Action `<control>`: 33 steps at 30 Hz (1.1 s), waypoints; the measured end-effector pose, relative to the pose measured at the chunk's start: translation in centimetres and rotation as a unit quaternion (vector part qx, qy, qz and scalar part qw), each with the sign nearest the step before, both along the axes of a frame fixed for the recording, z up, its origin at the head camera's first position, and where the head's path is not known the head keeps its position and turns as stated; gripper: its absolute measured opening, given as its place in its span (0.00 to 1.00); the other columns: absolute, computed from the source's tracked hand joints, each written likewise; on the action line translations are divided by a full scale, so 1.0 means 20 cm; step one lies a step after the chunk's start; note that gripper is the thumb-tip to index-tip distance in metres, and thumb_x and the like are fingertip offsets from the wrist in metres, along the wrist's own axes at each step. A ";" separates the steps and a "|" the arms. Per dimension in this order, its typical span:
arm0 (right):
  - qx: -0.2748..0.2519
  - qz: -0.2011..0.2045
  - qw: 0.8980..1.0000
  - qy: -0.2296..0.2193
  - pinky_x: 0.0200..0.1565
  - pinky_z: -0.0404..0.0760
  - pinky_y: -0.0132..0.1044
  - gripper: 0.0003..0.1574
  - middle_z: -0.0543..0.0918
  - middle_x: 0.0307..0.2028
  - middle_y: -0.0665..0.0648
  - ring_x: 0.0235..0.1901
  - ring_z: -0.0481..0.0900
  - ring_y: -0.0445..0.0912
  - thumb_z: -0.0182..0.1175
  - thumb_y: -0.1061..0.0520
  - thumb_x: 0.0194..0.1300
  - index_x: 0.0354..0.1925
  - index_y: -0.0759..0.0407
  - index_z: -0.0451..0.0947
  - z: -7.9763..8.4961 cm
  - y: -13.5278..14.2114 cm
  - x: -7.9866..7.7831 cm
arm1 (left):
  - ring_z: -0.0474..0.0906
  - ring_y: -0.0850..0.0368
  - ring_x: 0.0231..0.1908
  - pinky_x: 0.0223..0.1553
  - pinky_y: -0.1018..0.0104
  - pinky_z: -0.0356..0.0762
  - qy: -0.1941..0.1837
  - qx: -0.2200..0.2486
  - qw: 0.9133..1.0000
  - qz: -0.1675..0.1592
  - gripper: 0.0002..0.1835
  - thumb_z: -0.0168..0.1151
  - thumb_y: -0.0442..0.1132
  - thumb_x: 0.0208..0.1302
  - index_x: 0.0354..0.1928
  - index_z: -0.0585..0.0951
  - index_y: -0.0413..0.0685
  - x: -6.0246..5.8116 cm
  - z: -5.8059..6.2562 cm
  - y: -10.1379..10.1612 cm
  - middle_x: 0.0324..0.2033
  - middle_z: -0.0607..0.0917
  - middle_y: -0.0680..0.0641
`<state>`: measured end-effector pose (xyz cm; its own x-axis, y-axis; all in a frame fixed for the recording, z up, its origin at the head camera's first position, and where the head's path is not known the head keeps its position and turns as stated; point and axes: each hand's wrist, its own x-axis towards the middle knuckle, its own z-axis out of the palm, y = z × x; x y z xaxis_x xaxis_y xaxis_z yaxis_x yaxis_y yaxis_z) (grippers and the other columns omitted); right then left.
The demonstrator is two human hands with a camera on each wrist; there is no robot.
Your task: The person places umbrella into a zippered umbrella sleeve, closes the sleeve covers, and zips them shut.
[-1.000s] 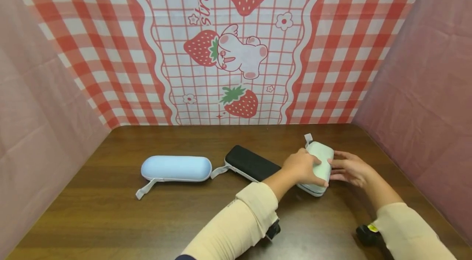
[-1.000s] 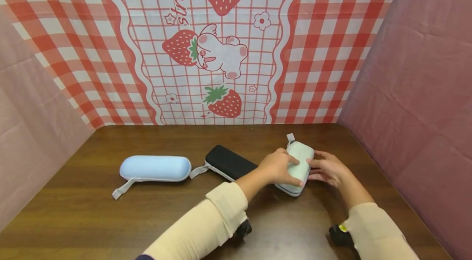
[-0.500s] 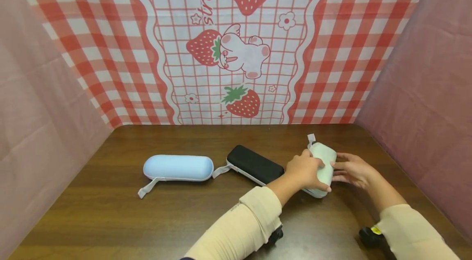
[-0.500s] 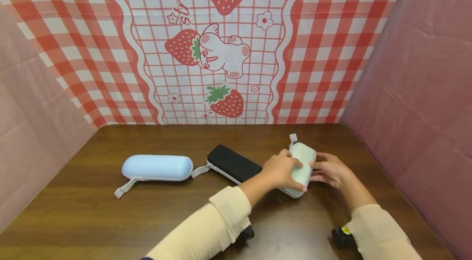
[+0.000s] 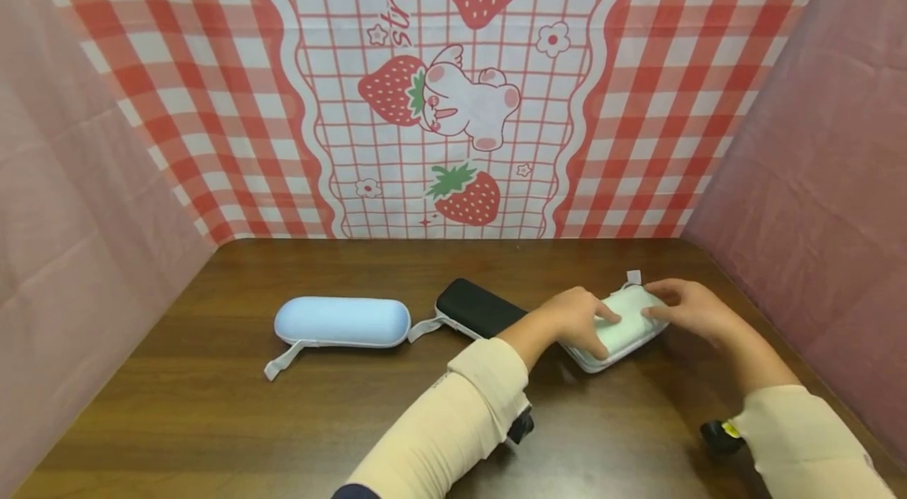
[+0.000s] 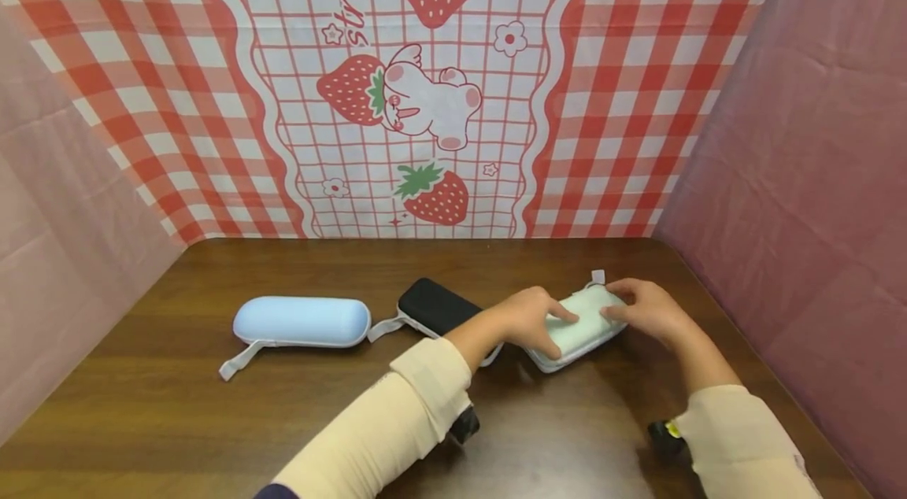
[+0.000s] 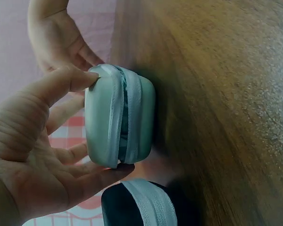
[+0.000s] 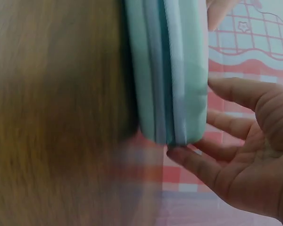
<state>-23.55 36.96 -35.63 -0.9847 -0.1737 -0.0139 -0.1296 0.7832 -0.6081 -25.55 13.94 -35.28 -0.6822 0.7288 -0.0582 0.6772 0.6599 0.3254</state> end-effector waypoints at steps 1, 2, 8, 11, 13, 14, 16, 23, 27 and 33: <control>0.016 0.004 1.000 0.009 0.44 0.79 0.51 0.37 0.75 0.53 0.79 0.50 0.75 0.69 0.66 0.53 0.63 0.58 0.80 0.68 0.00 0.00 0.00 | 0.71 0.69 0.56 0.49 0.81 0.66 -0.002 0.000 1.000 0.001 0.31 0.74 0.50 0.50 0.60 0.80 0.68 0.00 0.00 -0.01 0.57 0.79 0.61; 0.024 0.007 1.000 0.011 0.42 0.80 0.49 0.36 0.77 0.50 0.78 0.47 0.77 0.66 0.66 0.53 0.62 0.56 0.80 0.70 0.01 0.00 0.00 | 0.71 0.69 0.55 0.48 0.81 0.66 -0.003 0.001 1.000 0.003 0.30 0.74 0.50 0.50 0.59 0.80 0.68 -0.01 0.00 -0.01 0.56 0.79 0.62; 0.038 -0.012 0.999 -0.028 0.30 0.82 0.44 0.34 0.80 0.37 0.69 0.27 0.80 0.51 0.69 0.50 0.60 0.48 0.79 0.70 0.03 0.03 0.04 | 0.74 0.66 0.55 0.43 0.76 0.72 0.020 -0.007 0.999 0.047 0.27 0.75 0.49 0.49 0.55 0.83 0.69 -0.04 0.02 -0.05 0.53 0.81 0.65; 0.047 -0.012 0.998 -0.039 0.28 0.81 0.44 0.31 0.79 0.32 0.62 0.24 0.80 0.50 0.70 0.50 0.58 0.43 0.75 0.69 0.05 0.04 0.07 | 0.75 0.66 0.54 0.45 0.74 0.73 0.038 -0.015 0.997 0.060 0.25 0.76 0.49 0.48 0.53 0.85 0.69 -0.05 0.02 -0.06 0.52 0.81 0.66; 0.061 -0.004 0.997 -0.037 0.27 0.80 0.43 0.28 0.78 0.29 0.58 0.24 0.79 0.49 0.71 0.50 0.56 0.39 0.71 0.70 0.07 0.04 0.08 | 0.75 0.65 0.54 0.46 0.74 0.73 0.046 -0.017 0.997 0.058 0.24 0.76 0.49 0.48 0.51 0.85 0.68 -0.06 0.02 -0.07 0.51 0.82 0.65; 0.070 0.001 0.997 -0.031 0.27 0.79 0.42 0.27 0.77 0.28 0.57 0.23 0.78 0.48 0.72 0.51 0.55 0.37 0.70 0.72 0.07 0.04 0.08 | 0.75 0.65 0.55 0.48 0.74 0.73 0.046 -0.019 0.997 0.054 0.24 0.77 0.49 0.49 0.51 0.85 0.67 -0.06 0.02 -0.07 0.51 0.82 0.65; 0.101 0.013 0.995 0.001 0.28 0.78 0.41 0.23 0.78 0.28 0.54 0.25 0.77 0.47 0.73 0.51 0.54 0.35 0.67 0.74 0.09 0.05 0.08 | 0.74 0.65 0.55 0.50 0.74 0.72 0.050 -0.022 0.997 0.045 0.24 0.77 0.49 0.49 0.51 0.86 0.67 -0.06 0.02 -0.07 0.52 0.82 0.64; 0.135 0.035 0.987 0.078 0.39 0.79 0.51 0.25 0.84 0.38 0.63 0.40 0.81 0.58 0.72 0.53 0.55 0.45 0.69 0.81 0.14 0.08 0.05 | 0.73 0.65 0.55 0.53 0.74 0.69 0.081 -0.041 0.996 0.012 0.25 0.78 0.51 0.48 0.51 0.85 0.65 -0.04 0.02 -0.07 0.51 0.82 0.62; 0.156 0.102 0.982 0.012 0.43 0.80 0.55 0.37 0.83 0.44 0.71 0.45 0.80 0.64 0.74 0.48 0.52 0.51 0.73 0.79 0.14 0.07 0.02 | 0.72 0.63 0.53 0.52 0.72 0.70 0.099 -0.051 0.994 0.005 0.26 0.78 0.52 0.48 0.52 0.84 0.66 -0.02 0.02 -0.08 0.50 0.80 0.60; 0.154 0.147 0.977 -0.033 0.48 0.77 0.57 0.41 0.81 0.48 0.72 0.49 0.79 0.63 0.74 0.48 0.52 0.54 0.76 0.76 0.12 0.08 -0.01 | 0.70 0.60 0.48 0.44 0.70 0.71 0.127 -0.066 0.990 -0.011 0.26 0.77 0.53 0.48 0.52 0.82 0.67 -0.01 0.00 -0.08 0.49 0.76 0.57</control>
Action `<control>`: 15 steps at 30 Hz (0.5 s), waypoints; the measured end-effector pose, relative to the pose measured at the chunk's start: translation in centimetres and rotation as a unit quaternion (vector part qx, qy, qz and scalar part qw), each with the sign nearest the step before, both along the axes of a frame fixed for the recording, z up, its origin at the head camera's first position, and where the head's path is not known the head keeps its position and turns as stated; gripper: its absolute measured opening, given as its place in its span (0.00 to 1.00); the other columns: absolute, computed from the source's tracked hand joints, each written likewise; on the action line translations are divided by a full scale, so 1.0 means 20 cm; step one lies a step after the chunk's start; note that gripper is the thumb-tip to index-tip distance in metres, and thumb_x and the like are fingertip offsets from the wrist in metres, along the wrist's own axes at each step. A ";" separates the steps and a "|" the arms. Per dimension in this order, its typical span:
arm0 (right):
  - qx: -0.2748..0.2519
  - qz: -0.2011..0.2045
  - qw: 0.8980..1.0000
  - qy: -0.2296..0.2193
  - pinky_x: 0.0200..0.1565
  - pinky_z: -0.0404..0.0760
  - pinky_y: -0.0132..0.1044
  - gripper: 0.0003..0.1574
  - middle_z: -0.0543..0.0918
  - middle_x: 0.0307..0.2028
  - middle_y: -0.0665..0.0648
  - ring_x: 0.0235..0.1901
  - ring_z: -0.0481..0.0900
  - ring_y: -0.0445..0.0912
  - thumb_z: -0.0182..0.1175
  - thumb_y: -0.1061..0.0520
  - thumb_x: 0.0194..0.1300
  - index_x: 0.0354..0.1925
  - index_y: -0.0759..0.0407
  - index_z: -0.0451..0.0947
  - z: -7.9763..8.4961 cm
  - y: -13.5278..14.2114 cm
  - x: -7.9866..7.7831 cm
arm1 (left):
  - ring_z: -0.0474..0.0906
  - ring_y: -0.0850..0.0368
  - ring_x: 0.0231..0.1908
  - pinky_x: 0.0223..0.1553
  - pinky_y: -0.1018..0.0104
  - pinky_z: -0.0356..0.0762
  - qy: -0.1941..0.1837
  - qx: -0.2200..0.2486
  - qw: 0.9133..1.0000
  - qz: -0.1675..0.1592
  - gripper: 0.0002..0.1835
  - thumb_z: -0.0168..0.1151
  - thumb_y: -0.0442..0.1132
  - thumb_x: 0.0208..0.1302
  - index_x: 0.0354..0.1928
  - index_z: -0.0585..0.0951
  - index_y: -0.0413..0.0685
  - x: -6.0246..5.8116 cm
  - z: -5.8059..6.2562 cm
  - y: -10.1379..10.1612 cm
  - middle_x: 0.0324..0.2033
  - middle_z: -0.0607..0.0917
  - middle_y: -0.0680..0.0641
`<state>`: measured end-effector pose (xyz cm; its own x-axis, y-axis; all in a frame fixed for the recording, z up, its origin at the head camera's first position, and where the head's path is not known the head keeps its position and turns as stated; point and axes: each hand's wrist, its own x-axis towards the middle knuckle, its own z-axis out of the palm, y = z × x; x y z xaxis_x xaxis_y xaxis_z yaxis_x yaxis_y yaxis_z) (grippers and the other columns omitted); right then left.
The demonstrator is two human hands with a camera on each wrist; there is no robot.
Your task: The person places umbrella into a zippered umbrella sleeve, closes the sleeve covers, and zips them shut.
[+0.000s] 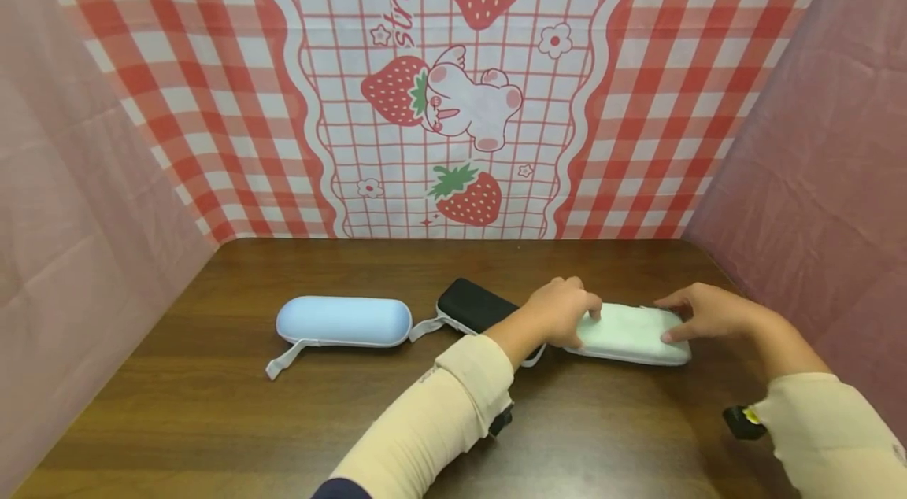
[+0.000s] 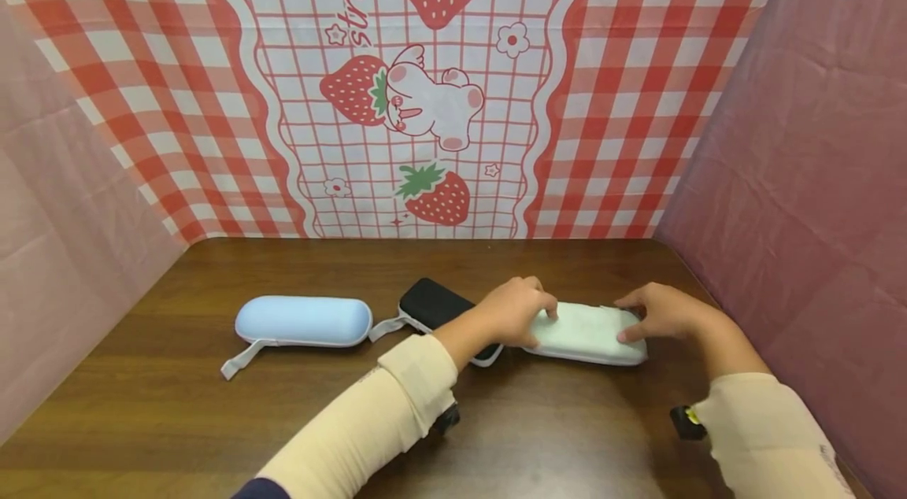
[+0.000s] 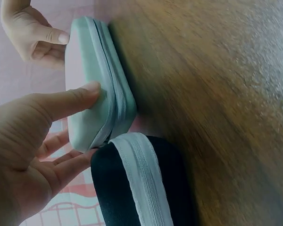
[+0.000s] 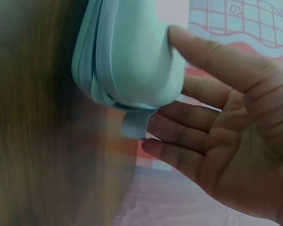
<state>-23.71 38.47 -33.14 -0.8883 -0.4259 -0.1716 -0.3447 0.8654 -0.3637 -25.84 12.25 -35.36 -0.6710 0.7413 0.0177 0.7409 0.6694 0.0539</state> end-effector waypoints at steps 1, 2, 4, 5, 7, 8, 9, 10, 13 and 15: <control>-0.004 0.001 1.000 -0.007 0.48 0.77 0.57 0.41 0.81 0.48 0.72 0.49 0.78 0.62 0.74 0.48 0.52 0.54 0.76 0.76 0.00 0.00 0.00 | 0.70 0.60 0.48 0.43 0.70 0.71 0.006 -0.004 1.000 -0.001 0.26 0.77 0.53 0.48 0.52 0.82 0.67 0.00 0.00 0.00 0.49 0.76 0.57; -0.010 0.000 1.000 -0.015 0.49 0.77 0.57 0.41 0.82 0.48 0.71 0.49 0.78 0.61 0.74 0.49 0.52 0.54 0.76 0.76 -0.01 0.00 -0.01 | 0.69 0.60 0.47 0.42 0.70 0.72 0.012 -0.007 1.000 -0.003 0.25 0.77 0.53 0.49 0.52 0.81 0.67 0.00 0.00 0.00 0.50 0.75 0.56; -0.017 0.000 1.000 -0.026 0.49 0.78 0.55 0.40 0.82 0.48 0.69 0.49 0.79 0.59 0.75 0.48 0.52 0.55 0.74 0.77 -0.01 0.00 -0.01 | 0.68 0.60 0.48 0.40 0.70 0.72 0.023 -0.011 1.000 -0.005 0.25 0.77 0.52 0.50 0.52 0.80 0.67 0.01 -0.01 0.00 0.50 0.74 0.55; -0.018 -0.001 0.999 -0.029 0.49 0.78 0.54 0.40 0.82 0.48 0.68 0.49 0.79 0.58 0.75 0.48 0.51 0.55 0.74 0.77 -0.02 0.00 -0.02 | 0.68 0.60 0.48 0.39 0.70 0.73 0.031 -0.013 0.999 -0.006 0.25 0.77 0.51 0.50 0.52 0.80 0.67 0.01 -0.01 0.00 0.51 0.74 0.54; -0.024 0.000 0.999 -0.030 0.48 0.79 0.49 0.40 0.83 0.48 0.67 0.48 0.79 0.56 0.75 0.47 0.51 0.54 0.73 0.77 -0.02 0.00 -0.02 | 0.67 0.59 0.49 0.38 0.70 0.73 0.044 -0.013 0.999 -0.008 0.24 0.76 0.49 0.52 0.52 0.79 0.66 0.01 -0.01 0.00 0.52 0.73 0.54; -0.028 -0.003 0.999 -0.032 0.47 0.79 0.47 0.41 0.83 0.47 0.66 0.48 0.79 0.54 0.75 0.47 0.50 0.54 0.73 0.78 -0.03 0.00 -0.03 | 0.66 0.59 0.49 0.37 0.70 0.73 0.049 -0.013 0.999 -0.009 0.24 0.75 0.48 0.53 0.52 0.79 0.66 0.01 -0.01 -0.01 0.52 0.73 0.53; -0.034 -0.006 0.999 -0.034 0.47 0.79 0.44 0.41 0.84 0.47 0.65 0.48 0.79 0.53 0.75 0.46 0.50 0.54 0.73 0.78 -0.03 0.00 -0.03 | 0.66 0.59 0.49 0.36 0.70 0.72 0.054 -0.013 0.998 -0.009 0.23 0.74 0.47 0.54 0.52 0.78 0.65 0.01 -0.02 -0.01 0.52 0.72 0.53; -0.041 -0.010 0.998 -0.037 0.46 0.79 0.41 0.41 0.84 0.47 0.64 0.47 0.79 0.51 0.76 0.46 0.50 0.54 0.73 0.78 -0.04 0.00 -0.03 | 0.66 0.59 0.49 0.35 0.70 0.72 0.059 -0.013 0.998 -0.010 0.22 0.73 0.45 0.55 0.52 0.78 0.64 0.01 -0.02 -0.01 0.52 0.72 0.53; -0.072 -0.011 0.996 -0.045 0.44 0.78 0.35 0.41 0.83 0.48 0.64 0.46 0.78 0.48 0.75 0.48 0.50 0.54 0.74 0.77 -0.05 0.01 -0.03 | 0.65 0.59 0.48 0.33 0.71 0.71 0.070 -0.008 0.997 -0.011 0.20 0.71 0.43 0.58 0.51 0.77 0.62 0.00 -0.03 -0.02 0.52 0.71 0.52; -0.094 -0.012 0.994 -0.053 0.43 0.77 0.32 0.41 0.83 0.49 0.64 0.46 0.78 0.46 0.75 0.49 0.51 0.56 0.74 0.76 -0.07 0.01 -0.03 | 0.65 0.59 0.47 0.32 0.71 0.70 0.075 -0.005 0.997 -0.011 0.18 0.70 0.42 0.59 0.50 0.76 0.61 0.00 -0.03 -0.02 0.51 0.71 0.52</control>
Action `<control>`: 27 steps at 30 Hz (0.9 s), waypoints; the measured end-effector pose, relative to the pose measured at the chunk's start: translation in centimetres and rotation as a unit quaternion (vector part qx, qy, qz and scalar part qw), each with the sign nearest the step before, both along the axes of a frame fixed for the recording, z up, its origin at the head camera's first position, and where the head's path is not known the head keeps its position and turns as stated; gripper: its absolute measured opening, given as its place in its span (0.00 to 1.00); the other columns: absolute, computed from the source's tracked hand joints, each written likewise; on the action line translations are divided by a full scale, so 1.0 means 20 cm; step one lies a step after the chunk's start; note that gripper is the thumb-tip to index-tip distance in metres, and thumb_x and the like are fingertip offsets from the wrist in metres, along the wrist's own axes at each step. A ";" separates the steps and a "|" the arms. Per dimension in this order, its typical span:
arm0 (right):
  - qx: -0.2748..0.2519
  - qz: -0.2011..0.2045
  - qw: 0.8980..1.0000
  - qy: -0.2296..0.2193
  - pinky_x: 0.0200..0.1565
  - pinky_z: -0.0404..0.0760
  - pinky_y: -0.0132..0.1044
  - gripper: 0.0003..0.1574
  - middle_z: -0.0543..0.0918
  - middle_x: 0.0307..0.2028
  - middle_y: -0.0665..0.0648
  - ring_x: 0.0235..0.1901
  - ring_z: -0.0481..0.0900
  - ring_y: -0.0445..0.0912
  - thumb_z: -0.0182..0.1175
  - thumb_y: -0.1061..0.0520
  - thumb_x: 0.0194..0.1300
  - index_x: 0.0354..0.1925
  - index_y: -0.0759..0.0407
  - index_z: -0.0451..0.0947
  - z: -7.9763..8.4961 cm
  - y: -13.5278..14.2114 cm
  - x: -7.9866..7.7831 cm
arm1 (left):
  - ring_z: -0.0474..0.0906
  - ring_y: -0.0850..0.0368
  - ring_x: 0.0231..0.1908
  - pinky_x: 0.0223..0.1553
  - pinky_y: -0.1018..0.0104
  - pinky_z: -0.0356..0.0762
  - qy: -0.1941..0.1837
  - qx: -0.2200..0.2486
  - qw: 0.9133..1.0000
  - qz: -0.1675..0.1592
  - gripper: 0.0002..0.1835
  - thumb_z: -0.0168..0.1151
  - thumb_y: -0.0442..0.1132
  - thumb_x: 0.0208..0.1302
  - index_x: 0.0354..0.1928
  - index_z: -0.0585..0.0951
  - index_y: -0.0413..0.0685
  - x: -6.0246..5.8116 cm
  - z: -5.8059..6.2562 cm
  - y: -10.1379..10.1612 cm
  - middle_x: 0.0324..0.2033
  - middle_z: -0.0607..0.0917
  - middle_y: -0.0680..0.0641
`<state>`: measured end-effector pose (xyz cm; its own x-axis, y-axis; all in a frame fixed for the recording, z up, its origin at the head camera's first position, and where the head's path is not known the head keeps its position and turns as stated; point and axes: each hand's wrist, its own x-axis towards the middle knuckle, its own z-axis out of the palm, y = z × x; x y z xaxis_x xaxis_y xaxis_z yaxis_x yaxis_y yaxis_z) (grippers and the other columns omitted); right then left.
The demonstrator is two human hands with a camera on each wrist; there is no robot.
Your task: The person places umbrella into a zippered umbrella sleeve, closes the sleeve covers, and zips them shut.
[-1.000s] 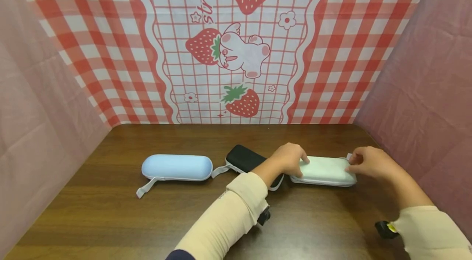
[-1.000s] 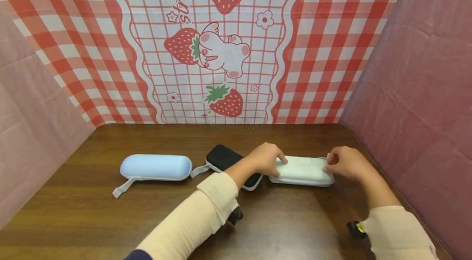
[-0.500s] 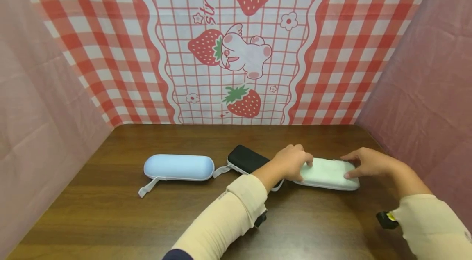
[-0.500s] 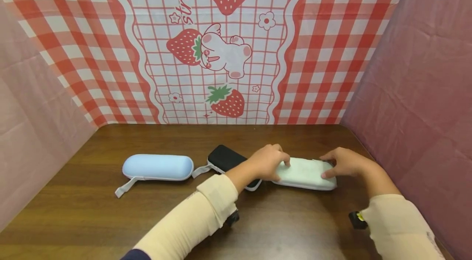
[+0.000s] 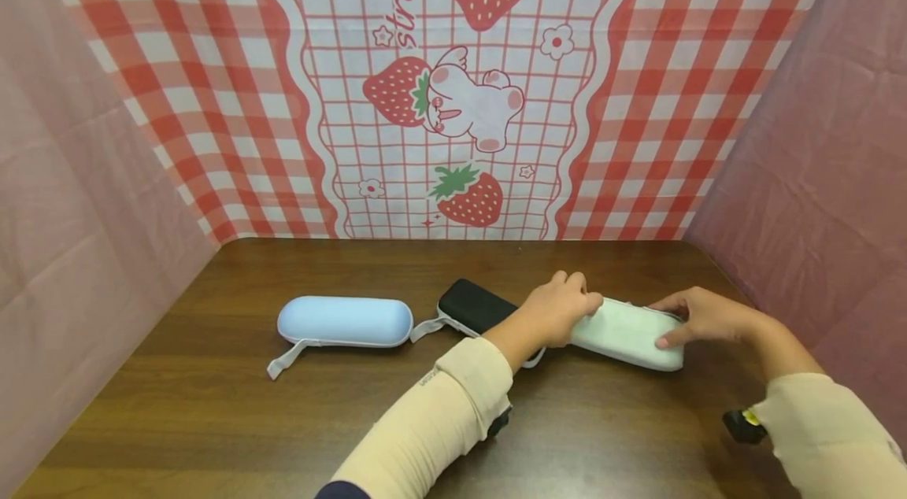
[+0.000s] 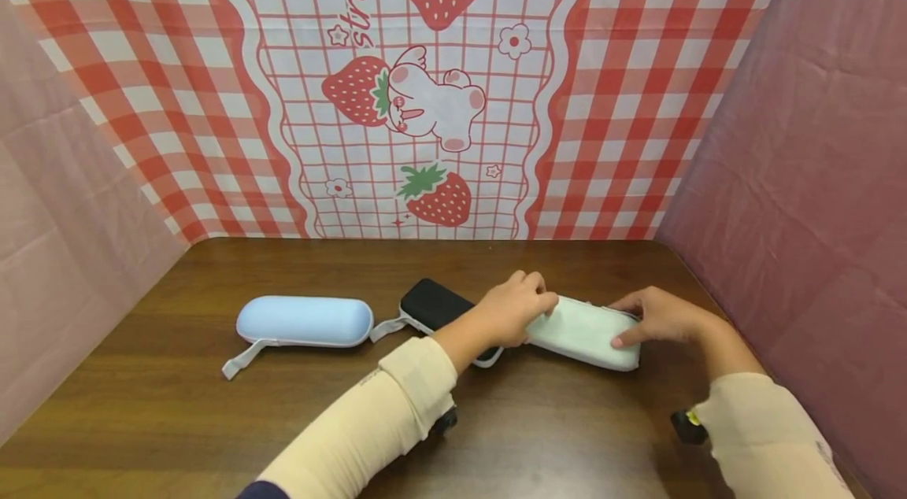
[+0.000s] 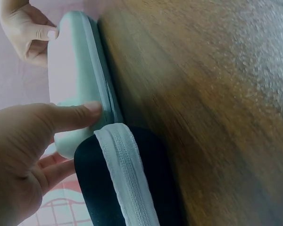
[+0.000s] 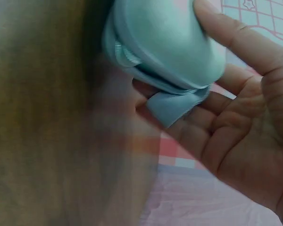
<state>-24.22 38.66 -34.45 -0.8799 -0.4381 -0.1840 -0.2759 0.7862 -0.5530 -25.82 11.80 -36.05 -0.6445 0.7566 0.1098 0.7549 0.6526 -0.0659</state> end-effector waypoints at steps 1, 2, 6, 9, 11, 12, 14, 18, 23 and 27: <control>-0.012 0.000 1.000 -0.005 0.43 0.77 0.32 0.41 0.82 0.50 0.64 0.46 0.77 0.45 0.75 0.50 0.52 0.56 0.74 0.75 -0.01 0.00 0.00 | 0.64 0.59 0.47 0.32 0.71 0.70 0.002 0.001 1.000 0.000 0.18 0.70 0.41 0.59 0.49 0.75 0.61 0.00 0.00 0.00 0.51 0.70 0.52; -0.022 0.001 1.000 -0.010 0.43 0.78 0.32 0.41 0.82 0.50 0.64 0.45 0.77 0.45 0.74 0.51 0.53 0.57 0.75 0.74 -0.01 0.00 0.00 | 0.64 0.59 0.47 0.31 0.71 0.70 0.003 0.001 1.000 0.000 0.18 0.70 0.41 0.59 0.49 0.75 0.61 0.00 0.00 0.00 0.51 0.70 0.53; -0.060 -0.012 0.998 -0.034 0.42 0.78 0.34 0.42 0.80 0.52 0.65 0.45 0.76 0.48 0.73 0.54 0.54 0.60 0.77 0.70 -0.04 -0.01 0.02 | 0.63 0.59 0.47 0.32 0.71 0.70 0.005 0.002 1.000 -0.003 0.19 0.72 0.42 0.57 0.48 0.74 0.61 -0.01 -0.01 -0.01 0.50 0.69 0.53; -0.076 -0.021 0.996 -0.041 0.41 0.79 0.35 0.42 0.80 0.51 0.64 0.44 0.75 0.48 0.73 0.56 0.54 0.60 0.77 0.69 -0.05 -0.01 0.03 | 0.63 0.59 0.47 0.33 0.71 0.70 0.001 0.005 1.000 -0.009 0.22 0.74 0.43 0.54 0.47 0.74 0.61 -0.01 -0.01 -0.02 0.50 0.69 0.53; -0.084 -0.018 0.996 -0.037 0.40 0.79 0.35 0.41 0.80 0.49 0.64 0.43 0.75 0.47 0.73 0.57 0.53 0.59 0.78 0.69 -0.05 -0.02 0.03 | 0.63 0.59 0.47 0.33 0.72 0.70 -0.007 0.008 1.000 -0.012 0.22 0.76 0.44 0.52 0.47 0.75 0.61 -0.02 -0.01 -0.03 0.51 0.69 0.54; -0.085 -0.015 0.996 -0.031 0.40 0.79 0.35 0.41 0.80 0.48 0.63 0.42 0.76 0.46 0.73 0.58 0.53 0.58 0.79 0.69 -0.06 -0.03 0.04 | 0.63 0.60 0.47 0.33 0.72 0.70 -0.012 0.012 1.000 -0.012 0.22 0.76 0.43 0.52 0.47 0.76 0.61 -0.02 -0.01 -0.03 0.50 0.69 0.54; -0.082 -0.011 0.996 -0.014 0.39 0.78 0.34 0.41 0.81 0.46 0.62 0.40 0.76 0.45 0.74 0.58 0.52 0.57 0.80 0.70 -0.06 -0.04 0.05 | 0.64 0.60 0.47 0.33 0.72 0.71 -0.020 0.021 1.000 -0.011 0.20 0.75 0.41 0.51 0.45 0.78 0.61 -0.03 0.00 -0.03 0.49 0.70 0.55; -0.054 -0.025 0.997 0.050 0.37 0.78 0.34 0.43 0.82 0.42 0.61 0.37 0.77 0.44 0.76 0.56 0.49 0.55 0.81 0.70 -0.07 -0.06 0.08 | 0.68 0.60 0.47 0.33 0.73 0.71 -0.044 0.060 0.997 0.000 0.16 0.76 0.39 0.50 0.41 0.83 0.62 -0.04 0.03 -0.04 0.48 0.73 0.56; 0.009 -0.066 0.985 0.160 0.33 0.76 0.38 0.41 0.84 0.37 0.60 0.33 0.76 0.46 0.78 0.55 0.44 0.53 0.75 0.75 -0.08 -0.13 0.13 | 0.72 0.61 0.46 0.35 0.74 0.71 -0.077 0.124 0.989 0.020 0.13 0.75 0.43 0.52 0.41 0.84 0.60 -0.06 0.08 -0.06 0.48 0.75 0.55; 0.037 -0.091 0.969 0.226 0.30 0.74 0.42 0.33 0.83 0.34 0.58 0.31 0.76 0.48 0.78 0.57 0.43 0.48 0.66 0.79 -0.09 -0.20 0.16 | 0.74 0.63 0.45 0.40 0.76 0.71 -0.076 0.160 0.984 0.023 0.13 0.73 0.42 0.54 0.42 0.85 0.58 -0.07 0.11 -0.05 0.47 0.78 0.54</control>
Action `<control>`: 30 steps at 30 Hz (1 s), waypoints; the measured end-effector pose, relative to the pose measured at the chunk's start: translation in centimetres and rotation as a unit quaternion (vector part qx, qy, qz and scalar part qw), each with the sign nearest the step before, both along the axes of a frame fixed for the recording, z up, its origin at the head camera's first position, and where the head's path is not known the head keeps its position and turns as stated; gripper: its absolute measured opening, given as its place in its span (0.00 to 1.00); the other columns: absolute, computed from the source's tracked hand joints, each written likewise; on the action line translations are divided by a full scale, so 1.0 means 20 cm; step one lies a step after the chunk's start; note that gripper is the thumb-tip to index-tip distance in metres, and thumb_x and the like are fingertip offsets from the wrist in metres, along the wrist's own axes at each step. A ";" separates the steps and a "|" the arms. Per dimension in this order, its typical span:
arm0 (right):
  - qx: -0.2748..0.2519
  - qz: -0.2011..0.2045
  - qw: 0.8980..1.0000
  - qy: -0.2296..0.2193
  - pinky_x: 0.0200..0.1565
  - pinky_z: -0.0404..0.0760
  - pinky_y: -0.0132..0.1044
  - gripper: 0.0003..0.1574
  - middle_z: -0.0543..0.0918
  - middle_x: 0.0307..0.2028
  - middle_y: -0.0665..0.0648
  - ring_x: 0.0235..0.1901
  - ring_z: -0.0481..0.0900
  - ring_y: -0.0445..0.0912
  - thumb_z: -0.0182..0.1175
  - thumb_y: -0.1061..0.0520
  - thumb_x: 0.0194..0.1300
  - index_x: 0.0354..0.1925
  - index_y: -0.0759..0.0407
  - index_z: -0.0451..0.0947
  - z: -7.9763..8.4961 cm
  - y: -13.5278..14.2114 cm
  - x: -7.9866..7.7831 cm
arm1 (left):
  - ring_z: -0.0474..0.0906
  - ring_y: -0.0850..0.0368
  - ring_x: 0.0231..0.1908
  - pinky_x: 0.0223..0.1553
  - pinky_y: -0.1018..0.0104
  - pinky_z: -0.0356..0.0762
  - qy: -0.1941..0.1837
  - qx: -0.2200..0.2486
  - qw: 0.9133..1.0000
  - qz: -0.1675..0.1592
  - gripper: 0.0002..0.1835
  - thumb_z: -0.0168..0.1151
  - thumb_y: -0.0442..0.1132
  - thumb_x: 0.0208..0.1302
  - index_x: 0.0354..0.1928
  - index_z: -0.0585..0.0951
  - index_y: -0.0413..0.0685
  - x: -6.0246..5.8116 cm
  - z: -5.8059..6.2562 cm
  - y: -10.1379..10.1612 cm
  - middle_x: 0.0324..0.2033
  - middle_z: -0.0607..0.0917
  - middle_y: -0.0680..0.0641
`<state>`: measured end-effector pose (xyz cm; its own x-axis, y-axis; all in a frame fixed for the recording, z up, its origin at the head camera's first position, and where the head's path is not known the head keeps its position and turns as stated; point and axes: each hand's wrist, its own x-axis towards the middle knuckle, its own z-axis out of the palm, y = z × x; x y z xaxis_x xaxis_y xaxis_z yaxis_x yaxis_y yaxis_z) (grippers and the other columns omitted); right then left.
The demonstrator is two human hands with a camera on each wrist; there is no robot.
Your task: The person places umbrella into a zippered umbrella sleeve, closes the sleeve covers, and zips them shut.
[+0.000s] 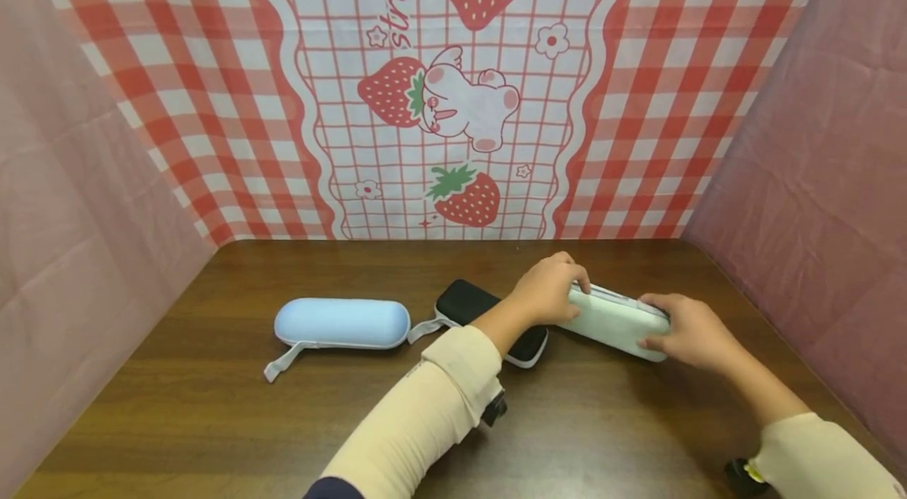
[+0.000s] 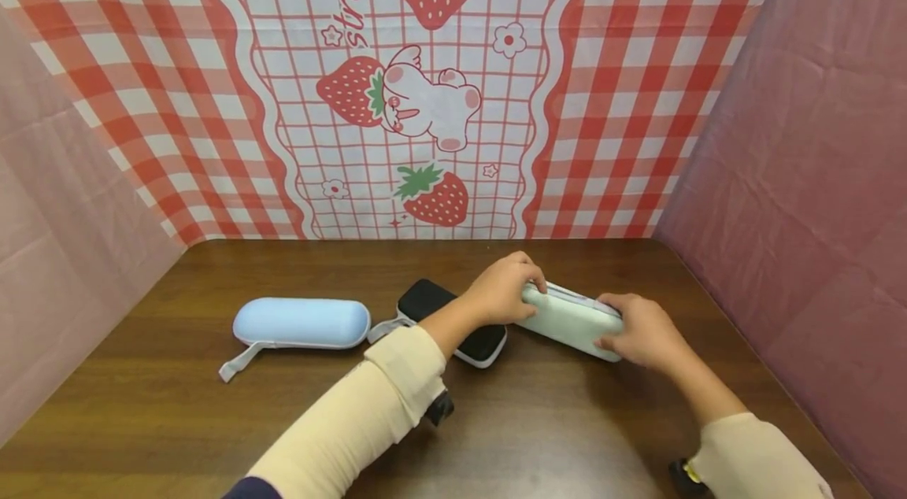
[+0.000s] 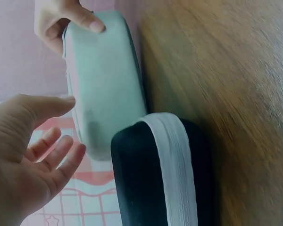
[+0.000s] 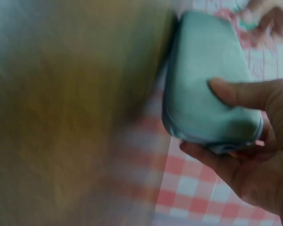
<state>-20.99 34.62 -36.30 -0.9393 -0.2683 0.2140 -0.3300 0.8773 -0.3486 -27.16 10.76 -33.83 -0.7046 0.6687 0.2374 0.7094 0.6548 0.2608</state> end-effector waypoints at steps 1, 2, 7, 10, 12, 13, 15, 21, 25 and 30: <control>0.002 -0.004 1.000 0.011 0.30 0.74 0.44 0.32 0.83 0.35 0.59 0.31 0.76 0.49 0.78 0.57 0.43 0.48 0.65 0.80 0.00 -0.02 0.01 | 0.74 0.64 0.45 0.41 0.77 0.71 0.003 0.006 1.000 0.000 0.13 0.73 0.42 0.54 0.42 0.85 0.57 0.00 0.00 0.01 0.46 0.79 0.54; 0.006 -0.008 1.000 0.024 0.30 0.74 0.46 0.32 0.82 0.35 0.60 0.31 0.77 0.50 0.78 0.57 0.43 0.47 0.64 0.80 0.00 -0.03 0.01 | 0.74 0.64 0.44 0.42 0.77 0.70 0.006 0.011 1.000 0.001 0.13 0.73 0.42 0.54 0.43 0.86 0.57 0.00 0.01 0.01 0.45 0.80 0.54; 0.026 -0.027 0.996 0.080 0.30 0.75 0.52 0.32 0.80 0.36 0.64 0.31 0.77 0.54 0.78 0.60 0.41 0.47 0.63 0.78 -0.02 -0.10 0.06 | 0.77 0.66 0.42 0.41 0.77 0.71 -0.009 0.039 0.999 0.014 0.10 0.68 0.42 0.58 0.43 0.88 0.56 0.00 0.01 0.05 0.40 0.85 0.56; 0.038 -0.028 0.992 0.118 0.29 0.76 0.54 0.34 0.78 0.34 0.64 0.29 0.77 0.55 0.77 0.63 0.39 0.47 0.63 0.77 -0.02 -0.13 0.08 | 0.79 0.68 0.40 0.39 0.79 0.72 -0.033 0.063 0.997 0.022 0.09 0.67 0.42 0.61 0.42 0.88 0.55 0.00 0.01 0.06 0.38 0.87 0.57; 0.044 -0.024 0.989 0.142 0.28 0.76 0.55 0.35 0.78 0.34 0.65 0.28 0.77 0.55 0.77 0.65 0.37 0.48 0.64 0.76 -0.02 -0.14 0.09 | 0.80 0.70 0.38 0.38 0.81 0.71 -0.047 0.073 0.996 0.022 0.09 0.66 0.42 0.62 0.42 0.89 0.54 0.01 0.01 0.07 0.37 0.87 0.58; 0.048 -0.022 0.986 0.157 0.28 0.76 0.55 0.36 0.78 0.34 0.65 0.28 0.77 0.56 0.76 0.66 0.36 0.48 0.64 0.76 -0.02 -0.15 0.10 | 0.80 0.71 0.37 0.37 0.82 0.71 -0.053 0.076 0.996 0.019 0.09 0.67 0.43 0.62 0.42 0.89 0.53 0.01 0.01 0.07 0.36 0.88 0.59; 0.058 -0.017 0.982 0.180 0.29 0.76 0.55 0.38 0.77 0.34 0.65 0.28 0.77 0.57 0.76 0.68 0.34 0.49 0.66 0.76 -0.01 -0.17 0.11 | 0.79 0.73 0.36 0.36 0.83 0.70 -0.060 0.077 0.995 0.013 0.09 0.67 0.44 0.62 0.42 0.89 0.53 0.02 0.01 0.08 0.35 0.88 0.60; 0.080 0.004 0.969 0.234 0.30 0.77 0.55 0.40 0.76 0.34 0.65 0.32 0.77 0.60 0.72 0.72 0.30 0.49 0.69 0.75 0.00 -0.21 0.13 | 0.77 0.75 0.33 0.34 0.85 0.68 -0.062 0.086 0.994 0.004 0.10 0.68 0.47 0.61 0.41 0.89 0.53 0.03 0.01 0.09 0.33 0.88 0.61; 0.082 0.009 0.964 0.253 0.28 0.77 0.55 0.40 0.76 0.34 0.65 0.32 0.76 0.60 0.71 0.73 0.29 0.49 0.69 0.74 0.00 -0.22 0.13 | 0.77 0.76 0.33 0.34 0.84 0.68 -0.053 0.094 0.994 -0.002 0.09 0.68 0.46 0.62 0.40 0.89 0.54 0.03 0.00 0.09 0.33 0.87 0.61; 0.082 0.005 0.964 0.254 0.27 0.77 0.55 0.40 0.76 0.34 0.65 0.32 0.76 0.61 0.71 0.73 0.29 0.48 0.69 0.75 0.00 -0.23 0.12 | 0.76 0.75 0.31 0.34 0.85 0.68 -0.023 0.085 0.996 -0.027 0.06 0.66 0.42 0.63 0.38 0.88 0.51 0.03 0.01 0.09 0.31 0.86 0.60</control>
